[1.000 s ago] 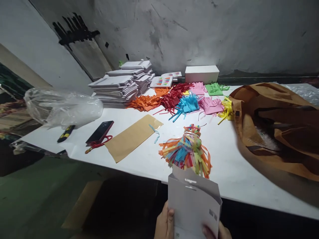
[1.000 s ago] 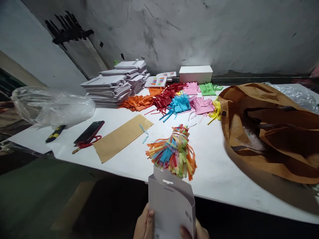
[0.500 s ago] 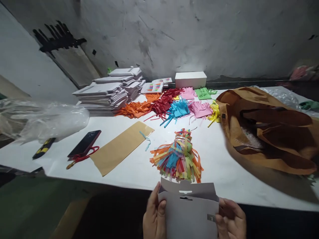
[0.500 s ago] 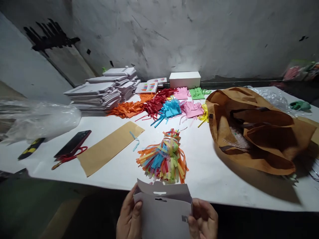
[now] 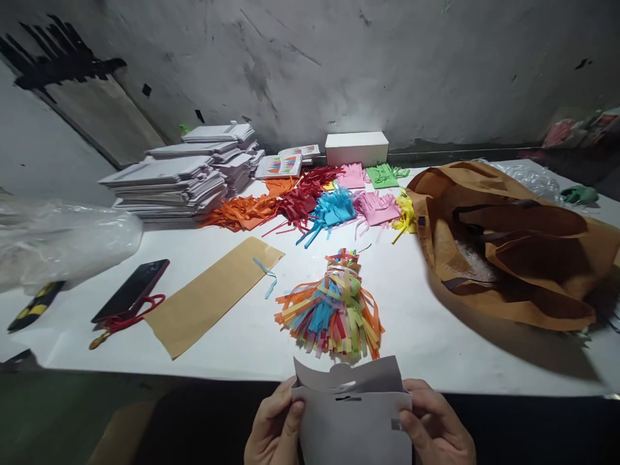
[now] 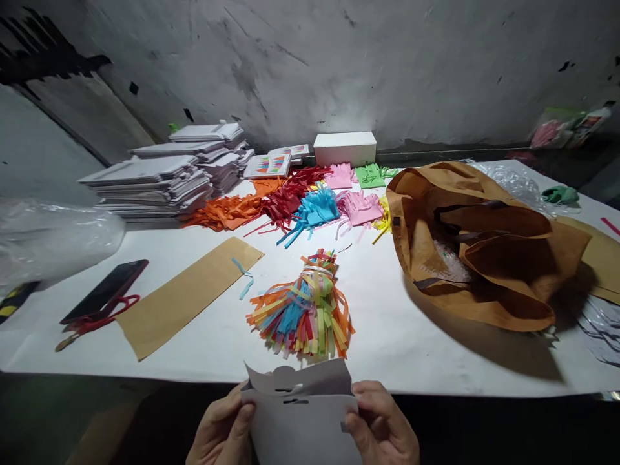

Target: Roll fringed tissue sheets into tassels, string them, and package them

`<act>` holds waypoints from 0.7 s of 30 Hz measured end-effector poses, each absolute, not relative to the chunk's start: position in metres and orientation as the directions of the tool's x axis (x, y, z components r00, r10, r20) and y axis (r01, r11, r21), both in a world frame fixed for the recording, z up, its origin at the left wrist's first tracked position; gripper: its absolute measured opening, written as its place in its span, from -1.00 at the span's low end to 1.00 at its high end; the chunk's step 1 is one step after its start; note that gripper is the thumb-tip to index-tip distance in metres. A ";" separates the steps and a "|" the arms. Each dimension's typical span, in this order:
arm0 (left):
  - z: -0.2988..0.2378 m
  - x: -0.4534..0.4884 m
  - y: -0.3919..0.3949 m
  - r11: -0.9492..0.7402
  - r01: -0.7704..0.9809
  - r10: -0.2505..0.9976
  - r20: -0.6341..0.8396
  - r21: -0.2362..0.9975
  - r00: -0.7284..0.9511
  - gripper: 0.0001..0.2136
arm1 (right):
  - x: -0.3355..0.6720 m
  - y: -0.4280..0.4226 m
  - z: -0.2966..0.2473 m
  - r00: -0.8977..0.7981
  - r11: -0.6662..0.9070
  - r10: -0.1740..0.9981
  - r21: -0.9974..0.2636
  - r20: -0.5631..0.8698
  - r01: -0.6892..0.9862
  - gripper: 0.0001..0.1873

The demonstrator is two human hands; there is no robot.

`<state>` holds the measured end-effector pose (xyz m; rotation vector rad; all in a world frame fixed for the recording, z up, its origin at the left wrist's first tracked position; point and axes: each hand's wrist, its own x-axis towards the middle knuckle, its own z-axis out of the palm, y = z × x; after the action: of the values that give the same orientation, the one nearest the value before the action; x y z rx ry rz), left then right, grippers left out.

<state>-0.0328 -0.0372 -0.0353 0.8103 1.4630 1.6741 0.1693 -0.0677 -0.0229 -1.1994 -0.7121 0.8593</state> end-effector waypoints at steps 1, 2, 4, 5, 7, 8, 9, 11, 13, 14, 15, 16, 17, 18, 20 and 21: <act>-0.033 -0.034 -0.035 -0.049 -0.184 0.865 -0.051 0.982 -0.499 -0.65 | 0.173 -0.067 -0.024 0.463 0.109 0.886 -0.955 -0.033 -0.276 -0.73; -0.029 -0.035 -0.034 -0.030 -0.234 0.870 -0.090 0.972 -0.485 -0.67 | 0.175 -0.066 -0.025 0.400 0.070 0.911 -0.922 -0.096 -0.380 -0.71; -0.020 -0.036 -0.031 0.027 -0.323 0.880 -0.176 0.946 -0.442 -0.67 | 0.180 -0.062 -0.024 0.231 -0.032 0.954 -0.828 -0.193 -0.559 -0.66; -0.015 -0.036 -0.031 0.062 -0.358 0.883 -0.219 0.932 -0.415 -0.67 | 0.183 -0.060 -0.024 0.154 -0.078 0.964 -0.785 -0.217 -0.615 -0.65; -0.006 -0.037 -0.030 0.134 -0.407 0.886 -0.294 0.903 -0.359 -0.67 | 0.186 -0.057 -0.021 0.081 -0.113 0.972 -0.738 -0.222 -0.665 -0.65; -0.002 -0.038 -0.029 0.166 -0.420 0.884 -0.324 0.892 -0.338 -0.67 | 0.187 -0.056 -0.020 0.078 -0.104 0.975 -0.733 -0.209 -0.672 -0.66; 0.000 -0.039 -0.029 0.192 -0.427 0.878 -0.349 0.884 -0.327 -0.67 | 0.187 -0.055 -0.018 0.087 -0.085 0.977 -0.732 -0.194 -0.676 -0.67; 0.003 -0.041 -0.029 0.220 -0.434 0.860 -0.384 0.873 -0.336 -0.65 | 0.187 -0.054 -0.015 0.097 -0.054 0.982 -0.736 -0.162 -0.675 -0.69; 0.003 -0.043 -0.028 0.234 -0.436 0.843 -0.404 0.869 -0.354 -0.64 | 0.186 -0.054 -0.013 0.117 -0.033 0.982 -0.747 -0.147 -0.664 -0.71; 0.004 -0.044 -0.027 0.240 -0.435 0.840 -0.410 0.868 -0.355 -0.63 | 0.185 -0.054 -0.013 0.140 -0.020 0.979 -0.756 -0.147 -0.654 -0.72; 0.004 -0.044 -0.027 0.247 -0.429 0.844 -0.410 0.869 -0.346 -0.64 | 0.184 -0.054 -0.013 0.165 -0.006 0.975 -0.768 -0.146 -0.640 -0.73; 0.005 -0.045 -0.026 0.251 -0.418 0.854 -0.403 0.873 -0.330 -0.65 | 0.183 -0.054 -0.013 0.189 0.007 0.972 -0.782 -0.142 -0.623 -0.73; 0.006 -0.045 -0.025 0.249 -0.402 0.868 -0.387 0.881 -0.311 -0.65 | 0.182 -0.055 -0.013 0.212 0.022 0.968 -0.795 -0.136 -0.607 -0.74; 0.007 -0.045 -0.024 0.242 -0.386 0.885 -0.365 0.890 -0.288 -0.66 | 0.181 -0.055 -0.013 0.237 0.035 0.962 -0.805 -0.133 -0.593 -0.74; 0.009 -0.046 -0.023 0.213 -0.359 0.917 -0.312 0.909 -0.247 -0.68 | 0.180 -0.056 -0.013 0.289 0.045 0.945 -0.817 -0.151 -0.574 -0.73; 0.009 -0.046 -0.022 0.194 -0.351 0.930 -0.286 0.916 -0.232 -0.68 | 0.179 -0.057 -0.013 0.302 0.033 0.938 -0.821 -0.172 -0.570 -0.69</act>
<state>-0.0457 -0.0218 0.0093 0.6380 1.2622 1.3555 0.1795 -0.0566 -0.0131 -0.9531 -0.4837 1.2321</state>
